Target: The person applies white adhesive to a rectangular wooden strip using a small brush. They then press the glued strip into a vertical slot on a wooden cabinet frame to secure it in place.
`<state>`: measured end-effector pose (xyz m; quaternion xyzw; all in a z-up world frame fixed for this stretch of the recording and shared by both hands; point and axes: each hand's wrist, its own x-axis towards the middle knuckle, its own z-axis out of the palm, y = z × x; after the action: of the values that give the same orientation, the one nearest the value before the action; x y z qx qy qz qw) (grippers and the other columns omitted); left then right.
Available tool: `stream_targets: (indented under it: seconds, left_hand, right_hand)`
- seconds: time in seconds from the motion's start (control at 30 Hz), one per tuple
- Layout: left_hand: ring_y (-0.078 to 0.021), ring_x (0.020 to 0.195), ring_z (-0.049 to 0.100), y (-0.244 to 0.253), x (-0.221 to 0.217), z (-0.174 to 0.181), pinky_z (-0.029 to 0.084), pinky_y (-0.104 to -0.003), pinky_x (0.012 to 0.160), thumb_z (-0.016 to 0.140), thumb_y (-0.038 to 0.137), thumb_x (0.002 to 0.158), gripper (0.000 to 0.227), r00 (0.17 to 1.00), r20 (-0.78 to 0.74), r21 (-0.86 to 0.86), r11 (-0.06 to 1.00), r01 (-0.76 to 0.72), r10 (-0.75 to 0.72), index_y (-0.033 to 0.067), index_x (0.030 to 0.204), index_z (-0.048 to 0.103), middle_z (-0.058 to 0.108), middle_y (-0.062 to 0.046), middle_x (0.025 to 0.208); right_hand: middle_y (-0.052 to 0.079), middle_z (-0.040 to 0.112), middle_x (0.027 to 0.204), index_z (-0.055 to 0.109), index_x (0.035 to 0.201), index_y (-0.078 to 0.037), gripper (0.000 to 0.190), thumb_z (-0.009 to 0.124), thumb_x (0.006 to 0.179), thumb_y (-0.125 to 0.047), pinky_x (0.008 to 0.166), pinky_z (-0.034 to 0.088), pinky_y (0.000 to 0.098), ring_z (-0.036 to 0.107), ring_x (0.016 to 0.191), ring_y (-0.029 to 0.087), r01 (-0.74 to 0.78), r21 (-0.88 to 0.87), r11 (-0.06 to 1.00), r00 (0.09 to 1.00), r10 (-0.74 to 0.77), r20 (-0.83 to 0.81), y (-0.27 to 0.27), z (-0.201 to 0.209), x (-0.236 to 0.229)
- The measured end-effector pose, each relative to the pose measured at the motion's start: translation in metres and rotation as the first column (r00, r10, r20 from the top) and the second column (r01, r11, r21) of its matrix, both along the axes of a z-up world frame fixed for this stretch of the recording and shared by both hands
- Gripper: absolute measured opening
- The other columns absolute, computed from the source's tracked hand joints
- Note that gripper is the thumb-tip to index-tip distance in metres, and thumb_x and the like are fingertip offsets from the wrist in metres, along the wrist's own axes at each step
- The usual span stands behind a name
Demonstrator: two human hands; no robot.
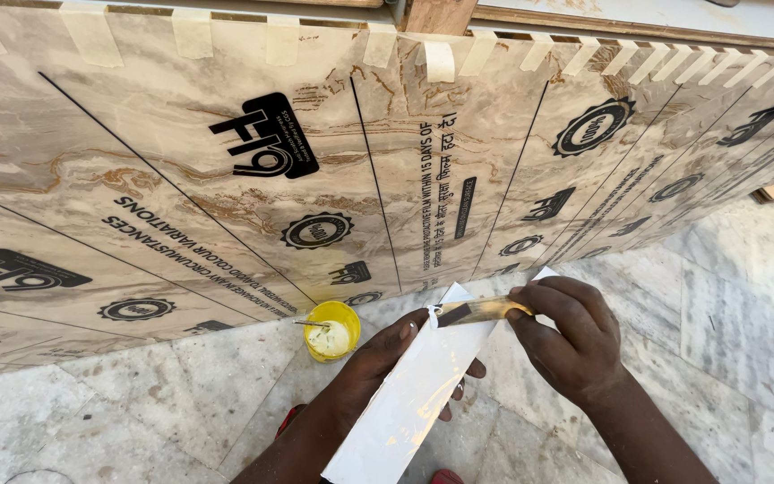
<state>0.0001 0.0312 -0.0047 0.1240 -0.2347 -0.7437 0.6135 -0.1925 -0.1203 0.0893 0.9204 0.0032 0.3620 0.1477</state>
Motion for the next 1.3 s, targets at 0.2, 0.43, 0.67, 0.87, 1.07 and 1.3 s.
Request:
stream_targets:
  seconds: [0.2, 0.43, 0.67, 0.87, 1.07, 1.3]
  left_hand:
    - [-0.0246, 0.097, 0.069, 0.003, 0.000, 0.006, 0.061, -0.038, 0.080, 0.053, 0.056, 0.103, 0.074, 0.998, 0.034, -0.011, 0.999, -0.047, 0.047, 0.0049, 0.156, 0.042, 0.066, -0.028, 0.126]
    - [-0.0242, 0.096, 0.069, 0.000, 0.002, 0.004, 0.060, -0.038, 0.079, 0.050, 0.054, 0.103, 0.072, 0.998, 0.044, -0.013, 0.999, -0.038, 0.038, 0.0058, 0.155, 0.042, 0.066, -0.028, 0.124]
    - [-0.0220, 0.093, 0.070, 0.009, 0.003, 0.010, 0.060, -0.035, 0.075, 0.048, 0.053, 0.103, 0.070, 0.994, 0.107, 0.062, 0.997, -0.041, 0.034, 0.0040, 0.153, 0.045, 0.070, -0.027, 0.120]
    - [-0.0204, 0.091, 0.070, 0.010, 0.004, 0.008, 0.060, -0.032, 0.073, 0.047, 0.052, 0.104, 0.068, 0.991, 0.135, 0.071, 0.997, -0.029, 0.020, 0.0029, 0.151, 0.047, 0.070, -0.026, 0.117]
    - [-0.0217, 0.090, 0.070, 0.012, 0.003, 0.011, 0.060, -0.033, 0.074, 0.048, 0.050, 0.104, 0.066, 0.996, 0.089, 0.099, 0.995, -0.003, -0.006, 0.0043, 0.151, 0.045, 0.070, -0.025, 0.118]
    - [-0.0223, 0.092, 0.070, 0.010, 0.002, 0.008, 0.059, -0.034, 0.073, 0.047, 0.048, 0.105, 0.067, 0.995, 0.101, 0.073, 0.997, 0.002, -0.009, 0.0011, 0.152, 0.045, 0.071, -0.025, 0.118]
  right_hand:
    - [0.007, 0.072, 0.106, 0.065, 0.080, -0.008, 0.021, 0.084, 0.082, 0.000, 0.083, 0.059, 0.0354, 0.067, 0.103, 0.025, 0.132, -0.155, 0.979, 0.988, -0.142, -0.059, -0.035, -0.008, 0.011]
    - [0.008, 0.071, 0.104, 0.062, 0.076, -0.009, 0.024, 0.083, 0.083, -0.001, 0.083, 0.058, 0.0352, 0.066, 0.100, 0.022, -0.016, 0.005, 1.000, 0.999, 0.016, 0.029, -0.022, -0.005, 0.003]
    - [0.009, 0.071, 0.106, 0.065, 0.083, -0.008, 0.016, 0.081, 0.082, -0.005, 0.083, 0.058, 0.0374, 0.065, 0.106, 0.029, 0.102, 0.005, 0.995, 0.994, -0.102, -0.038, -0.035, 0.001, 0.002]
    - [0.007, 0.069, 0.107, 0.064, 0.082, -0.009, 0.018, 0.082, 0.086, -0.006, 0.083, 0.057, 0.0353, 0.064, 0.106, 0.024, -0.016, 0.058, 0.998, 0.998, 0.020, -0.066, -0.023, -0.002, -0.003]
    - [0.009, 0.069, 0.107, 0.062, 0.080, -0.008, 0.017, 0.078, 0.084, -0.007, 0.083, 0.057, 0.0352, 0.063, 0.108, 0.027, 0.076, 0.077, 0.994, 0.995, -0.070, -0.074, -0.030, 0.009, 0.001]
    - [0.006, 0.068, 0.107, 0.062, 0.080, -0.010, 0.019, 0.079, 0.087, -0.009, 0.085, 0.058, 0.0343, 0.063, 0.106, 0.023, -0.015, 0.015, 1.000, 0.993, 0.017, -0.118, -0.023, 0.001, 0.003]
